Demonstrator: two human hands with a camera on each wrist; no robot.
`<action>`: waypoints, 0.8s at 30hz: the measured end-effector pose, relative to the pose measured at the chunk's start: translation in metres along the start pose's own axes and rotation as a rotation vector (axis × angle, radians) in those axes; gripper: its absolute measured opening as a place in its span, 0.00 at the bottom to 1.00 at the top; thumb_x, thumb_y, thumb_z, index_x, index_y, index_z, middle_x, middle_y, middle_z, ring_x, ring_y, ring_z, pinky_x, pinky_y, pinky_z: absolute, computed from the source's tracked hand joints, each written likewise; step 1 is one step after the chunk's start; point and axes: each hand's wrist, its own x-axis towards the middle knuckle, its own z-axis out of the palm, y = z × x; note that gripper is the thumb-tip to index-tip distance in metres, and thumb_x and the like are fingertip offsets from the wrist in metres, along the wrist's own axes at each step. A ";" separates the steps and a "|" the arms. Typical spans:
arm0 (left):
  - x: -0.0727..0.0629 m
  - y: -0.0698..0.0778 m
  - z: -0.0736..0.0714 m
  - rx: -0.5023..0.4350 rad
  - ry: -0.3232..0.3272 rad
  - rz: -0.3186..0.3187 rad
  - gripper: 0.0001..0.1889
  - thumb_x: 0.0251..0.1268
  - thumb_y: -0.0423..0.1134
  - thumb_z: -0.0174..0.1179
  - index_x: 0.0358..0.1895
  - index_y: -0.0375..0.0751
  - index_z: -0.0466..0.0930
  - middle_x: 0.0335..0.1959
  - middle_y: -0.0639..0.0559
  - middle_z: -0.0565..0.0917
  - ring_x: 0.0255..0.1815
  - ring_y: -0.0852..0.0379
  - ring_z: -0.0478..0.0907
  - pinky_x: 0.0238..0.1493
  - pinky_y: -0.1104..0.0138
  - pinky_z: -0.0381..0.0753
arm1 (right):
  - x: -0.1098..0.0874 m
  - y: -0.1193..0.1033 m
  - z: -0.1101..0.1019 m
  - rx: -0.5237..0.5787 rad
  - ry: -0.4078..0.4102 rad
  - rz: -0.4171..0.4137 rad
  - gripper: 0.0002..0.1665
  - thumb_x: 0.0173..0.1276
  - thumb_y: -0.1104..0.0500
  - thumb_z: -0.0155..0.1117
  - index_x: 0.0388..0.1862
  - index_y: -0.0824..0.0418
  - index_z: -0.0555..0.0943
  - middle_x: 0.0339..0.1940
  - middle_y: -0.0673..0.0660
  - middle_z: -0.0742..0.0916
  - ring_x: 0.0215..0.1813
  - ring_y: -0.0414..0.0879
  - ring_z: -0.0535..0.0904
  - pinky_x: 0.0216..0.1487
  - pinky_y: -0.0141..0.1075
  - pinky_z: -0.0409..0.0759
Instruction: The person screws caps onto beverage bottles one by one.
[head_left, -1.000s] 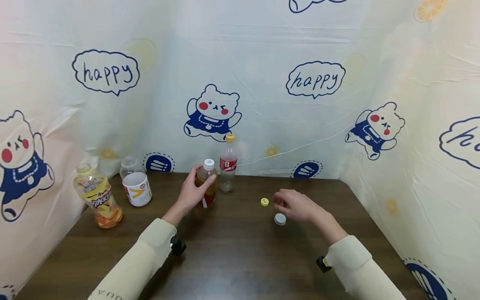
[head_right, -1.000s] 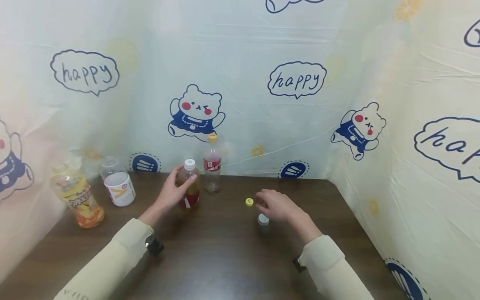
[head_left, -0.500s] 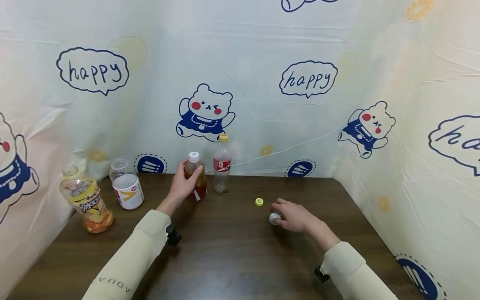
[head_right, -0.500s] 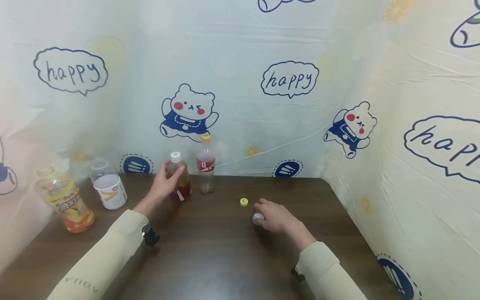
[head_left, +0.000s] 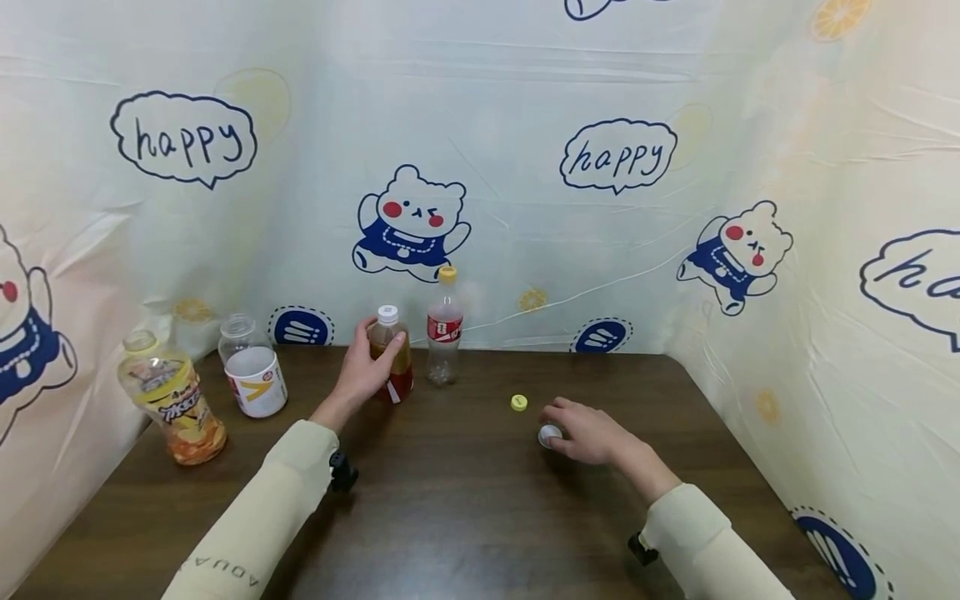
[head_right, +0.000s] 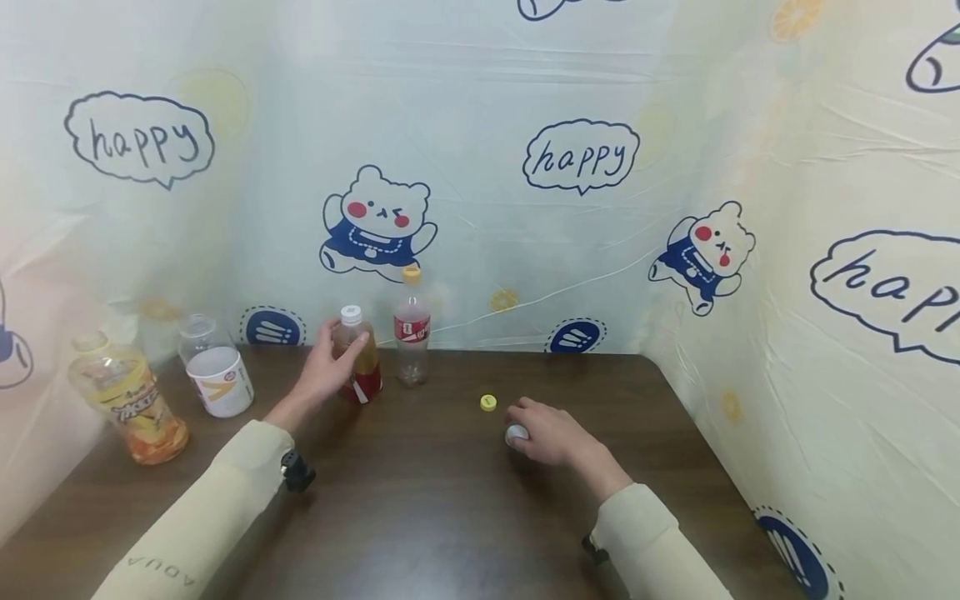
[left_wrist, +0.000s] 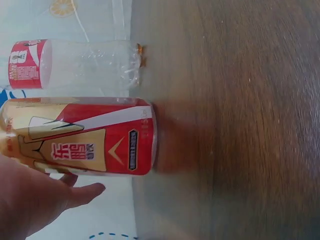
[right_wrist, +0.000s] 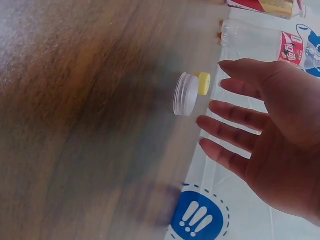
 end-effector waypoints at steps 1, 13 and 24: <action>-0.001 0.000 -0.002 0.014 0.020 0.019 0.47 0.72 0.69 0.51 0.83 0.49 0.42 0.81 0.35 0.54 0.79 0.33 0.55 0.73 0.35 0.58 | 0.000 0.000 0.000 -0.006 -0.001 0.003 0.20 0.72 0.55 0.68 0.60 0.57 0.80 0.52 0.56 0.82 0.47 0.49 0.80 0.47 0.54 0.82; -0.035 0.001 -0.044 0.251 0.275 0.245 0.43 0.70 0.59 0.62 0.78 0.40 0.55 0.72 0.34 0.65 0.72 0.33 0.63 0.68 0.35 0.66 | 0.001 0.000 0.005 -0.047 0.017 0.010 0.23 0.69 0.50 0.71 0.60 0.55 0.80 0.51 0.54 0.81 0.44 0.50 0.81 0.42 0.53 0.81; -0.059 0.007 -0.087 0.409 0.621 0.394 0.46 0.55 0.50 0.78 0.72 0.37 0.63 0.65 0.33 0.69 0.66 0.33 0.64 0.65 0.37 0.63 | 0.000 -0.004 0.008 -0.042 0.011 0.002 0.28 0.64 0.48 0.76 0.60 0.55 0.80 0.50 0.54 0.80 0.44 0.51 0.82 0.39 0.51 0.81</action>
